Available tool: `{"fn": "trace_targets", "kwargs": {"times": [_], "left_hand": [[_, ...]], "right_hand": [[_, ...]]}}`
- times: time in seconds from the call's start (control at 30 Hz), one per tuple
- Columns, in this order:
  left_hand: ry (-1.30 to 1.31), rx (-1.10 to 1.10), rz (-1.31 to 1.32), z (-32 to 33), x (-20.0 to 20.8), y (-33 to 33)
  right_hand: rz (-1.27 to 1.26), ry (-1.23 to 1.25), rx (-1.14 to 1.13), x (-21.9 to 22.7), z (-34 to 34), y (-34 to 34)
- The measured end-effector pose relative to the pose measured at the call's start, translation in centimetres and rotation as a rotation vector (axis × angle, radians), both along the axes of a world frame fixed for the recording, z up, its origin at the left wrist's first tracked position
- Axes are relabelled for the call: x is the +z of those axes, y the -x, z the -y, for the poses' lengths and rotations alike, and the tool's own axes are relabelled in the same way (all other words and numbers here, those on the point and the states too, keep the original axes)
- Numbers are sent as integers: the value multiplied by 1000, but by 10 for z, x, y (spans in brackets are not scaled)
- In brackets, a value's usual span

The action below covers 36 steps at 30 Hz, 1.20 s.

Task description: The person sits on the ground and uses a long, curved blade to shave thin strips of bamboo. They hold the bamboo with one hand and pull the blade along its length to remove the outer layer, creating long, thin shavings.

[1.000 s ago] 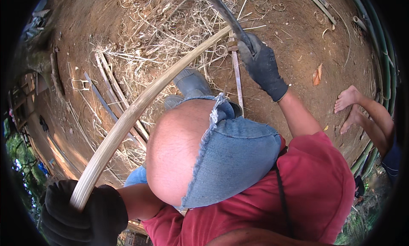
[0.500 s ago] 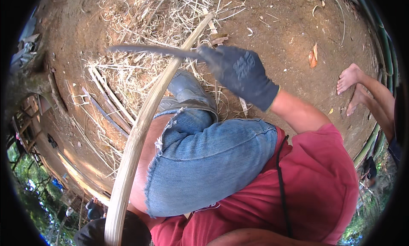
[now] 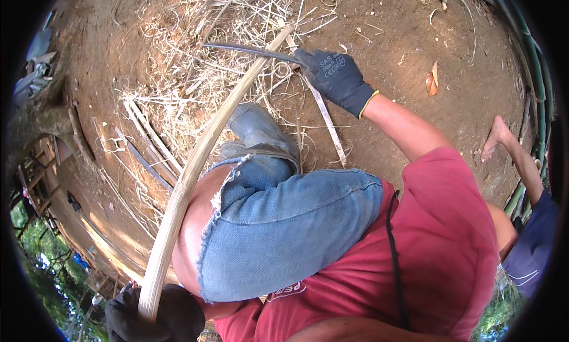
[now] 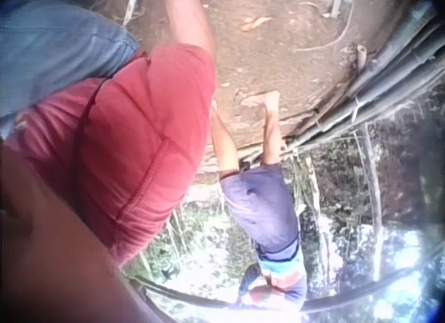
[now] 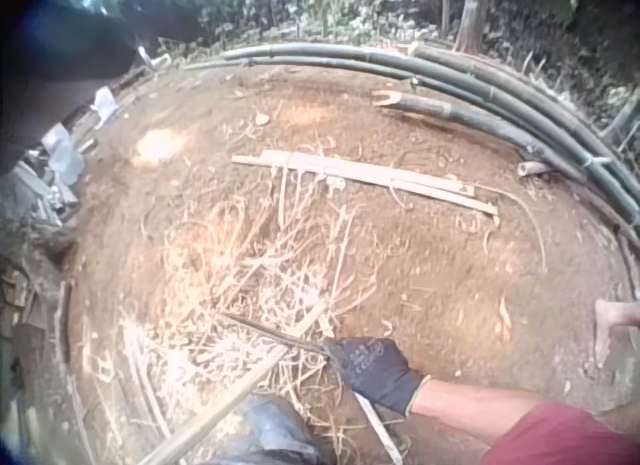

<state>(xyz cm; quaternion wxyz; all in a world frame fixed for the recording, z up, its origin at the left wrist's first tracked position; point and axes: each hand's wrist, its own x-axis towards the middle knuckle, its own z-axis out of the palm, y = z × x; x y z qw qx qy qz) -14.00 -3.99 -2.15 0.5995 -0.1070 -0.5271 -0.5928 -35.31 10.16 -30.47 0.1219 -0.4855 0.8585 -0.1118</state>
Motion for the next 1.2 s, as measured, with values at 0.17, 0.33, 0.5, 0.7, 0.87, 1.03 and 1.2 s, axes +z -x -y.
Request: {"fn": "trace_targets", "kwargs": {"times": [0.17, 0.33, 0.5, 0.7, 0.87, 1.03, 1.2], "left_hand": [[12, 8, 20, 9, -2, 0], [24, -37, 20, -1, -2, 3], [-29, 987, 38, 14, -8, -11], [-64, -62, -141, -8, -4, 8], [68, 23, -54, -3, -2, 9], [-2, 73, -3, -1, -2, -16], [43, 61, 23, 0, 2, -4]], "right_hand": [[-42, 232, 147, 26, 2, -23], [-81, 59, 17, -24, -7, 7], [64, 64, -70, -19, -12, -5], [-44, 27, 0, 3, -19, -6], [-39, 3, -89, -34, -30, 15], [-41, 66, -41, -10, -29, -13], [-121, -6, -128, -74, -42, 32]]}}
